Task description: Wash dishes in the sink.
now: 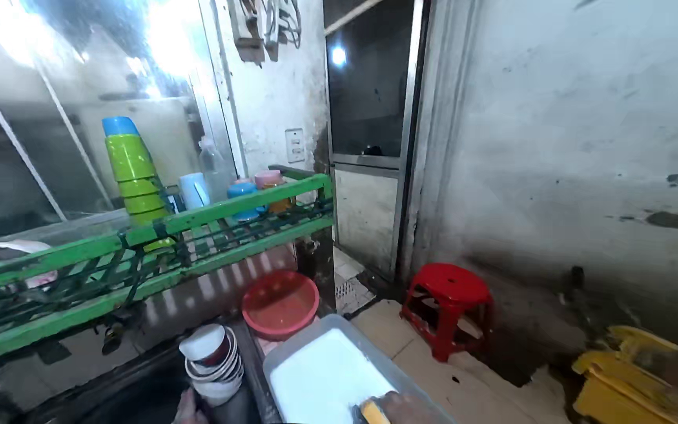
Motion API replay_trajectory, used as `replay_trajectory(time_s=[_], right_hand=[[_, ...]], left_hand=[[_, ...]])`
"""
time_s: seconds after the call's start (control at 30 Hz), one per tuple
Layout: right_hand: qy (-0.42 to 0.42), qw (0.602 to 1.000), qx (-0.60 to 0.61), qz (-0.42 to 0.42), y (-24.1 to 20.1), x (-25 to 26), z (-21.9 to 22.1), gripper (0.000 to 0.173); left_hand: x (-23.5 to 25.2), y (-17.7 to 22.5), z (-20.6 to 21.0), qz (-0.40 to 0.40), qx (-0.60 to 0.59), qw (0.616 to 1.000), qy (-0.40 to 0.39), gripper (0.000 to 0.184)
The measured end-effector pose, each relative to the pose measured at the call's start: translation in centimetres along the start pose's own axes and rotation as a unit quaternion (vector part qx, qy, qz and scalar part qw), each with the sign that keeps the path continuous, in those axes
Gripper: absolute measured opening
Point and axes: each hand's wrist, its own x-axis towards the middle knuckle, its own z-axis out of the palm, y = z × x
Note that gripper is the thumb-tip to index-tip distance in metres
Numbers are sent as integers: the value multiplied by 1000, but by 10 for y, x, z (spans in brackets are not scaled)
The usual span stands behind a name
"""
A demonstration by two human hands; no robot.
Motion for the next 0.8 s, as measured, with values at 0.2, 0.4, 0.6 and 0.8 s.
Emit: replay_trajectory(time_s=[0.2,0.4,0.6,0.8], right_hand=[[-78,992,-90,44,-8,1,8,72],[-71,994,3,85,-2,9,5,66],[114,965,229,62,5,10,-1,71],[134,946,285,76,2,5,-6,71]], left_hand=[[-3,137,51,222,37,939,-259,40],[-33,158,113,23,194,873,-446,74],[-33,162,133,31,135,905,-401,66],[-27,148,137,-251,-251,878,-321,47]])
